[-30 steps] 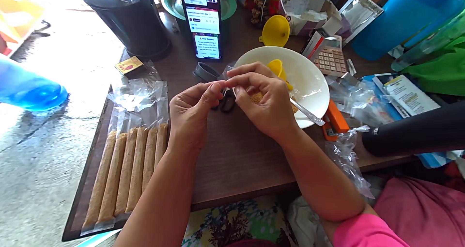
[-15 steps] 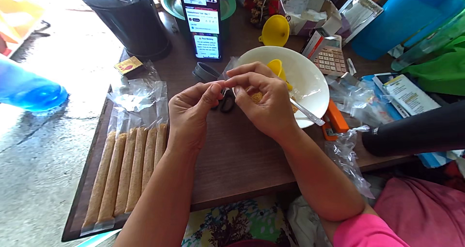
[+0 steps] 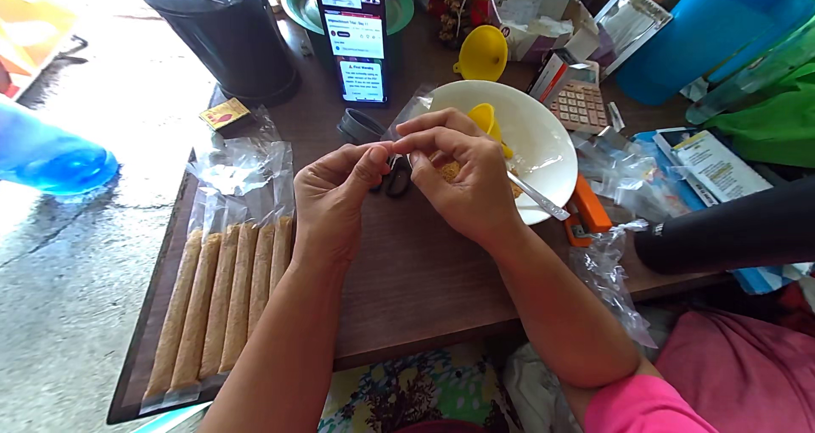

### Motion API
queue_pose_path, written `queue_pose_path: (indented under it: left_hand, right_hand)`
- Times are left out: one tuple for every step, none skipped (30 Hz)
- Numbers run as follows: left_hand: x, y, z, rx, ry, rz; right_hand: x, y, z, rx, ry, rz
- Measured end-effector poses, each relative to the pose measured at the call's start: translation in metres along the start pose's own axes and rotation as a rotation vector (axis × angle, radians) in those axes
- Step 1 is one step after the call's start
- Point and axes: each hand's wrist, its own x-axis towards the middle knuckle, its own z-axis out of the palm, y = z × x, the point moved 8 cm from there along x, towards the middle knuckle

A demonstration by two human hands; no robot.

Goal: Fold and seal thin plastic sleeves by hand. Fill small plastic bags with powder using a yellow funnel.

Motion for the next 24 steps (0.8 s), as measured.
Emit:
queue_pose_path:
  left_hand:
    - [0.000, 0.000, 0.000, 0.001, 0.003, -0.003]
    - [0.000, -0.001, -0.001, -0.001, 0.010, -0.007]
    - [0.000, -0.002, -0.001, -0.005, 0.025, -0.010]
    - [0.001, -0.003, -0.002, -0.009, 0.043, -0.010]
    - [0.001, -0.003, -0.002, -0.009, 0.049, -0.009]
    - [0.001, -0.003, -0.002, -0.005, 0.044, -0.009]
    - [0.000, -0.002, -0.002, 0.007, 0.030, -0.012]
    - [0.000, -0.002, -0.001, 0.014, 0.022, -0.014]
    - [0.000, -0.002, -0.001, 0.016, 0.021, -0.015]
    - [0.000, -0.002, -0.001, 0.015, 0.023, -0.017]
    - [0.000, -0.002, -0.001, 0.015, 0.024, -0.020]
    - [0.000, -0.002, -0.001, 0.016, 0.025, -0.023]
    - [0.000, -0.002, -0.001, 0.016, 0.026, -0.027]
    - [0.000, -0.002, -0.001, 0.014, 0.028, -0.030]
    - [0.000, -0.002, -0.001, 0.012, 0.028, -0.031]
    - [0.000, -0.003, -0.001, 0.014, 0.025, -0.034]
    - [0.000, -0.003, -0.001, 0.011, 0.022, -0.035]
    - [0.000, -0.003, -0.001, 0.008, 0.019, -0.035]
    - [0.000, -0.004, -0.001, 0.002, 0.020, -0.037]
    - [0.000, -0.004, -0.001, -0.009, 0.026, -0.037]
    - [0.001, -0.005, -0.002, -0.025, 0.037, -0.035]
    - [0.001, -0.006, -0.002, -0.036, 0.038, -0.035]
    - [0.001, -0.006, -0.001, -0.039, 0.030, -0.035]
    - [0.001, -0.005, -0.001, -0.037, 0.015, -0.035]
  right_hand:
    - [0.000, 0.000, 0.000, -0.002, 0.005, -0.007]
    - [0.000, 0.000, 0.000, -0.007, 0.001, -0.005]
    - [0.000, -0.001, 0.000, -0.011, -0.011, 0.006]
    - [0.000, -0.001, 0.001, -0.013, -0.013, 0.006]
    - [0.000, 0.000, 0.001, -0.011, -0.002, -0.006]
    - [0.000, 0.000, 0.001, -0.006, 0.003, -0.013]
    - [0.001, 0.001, 0.001, -0.002, 0.004, -0.014]
    - [0.001, 0.001, 0.002, 0.000, 0.004, -0.014]
    - [0.000, 0.001, 0.002, 0.001, 0.003, -0.013]
    - [0.000, 0.002, 0.002, 0.001, 0.003, -0.013]
    - [0.000, 0.001, 0.002, 0.000, 0.002, -0.012]
    - [0.000, 0.001, 0.002, -0.001, 0.001, -0.012]
    - [0.000, 0.001, 0.002, -0.002, 0.000, -0.012]
    - [0.000, 0.001, 0.002, 0.000, -0.002, -0.009]
    - [0.000, 0.002, 0.003, 0.003, -0.006, -0.004]
    - [0.000, 0.002, 0.003, 0.013, -0.011, 0.001]
    - [0.000, 0.002, 0.003, 0.026, -0.017, 0.010]
    - [0.000, 0.003, 0.004, 0.044, -0.024, 0.024]
    - [0.000, 0.005, 0.004, 0.071, -0.033, 0.044]
    - [0.000, 0.007, 0.005, 0.103, -0.040, 0.066]
    - [0.000, 0.009, 0.005, 0.131, -0.045, 0.085]
    - [0.000, 0.010, 0.005, 0.158, -0.049, 0.102]
    - [0.000, 0.011, 0.005, 0.184, -0.055, 0.120]
    - [0.000, 0.011, 0.005, 0.212, -0.057, 0.139]
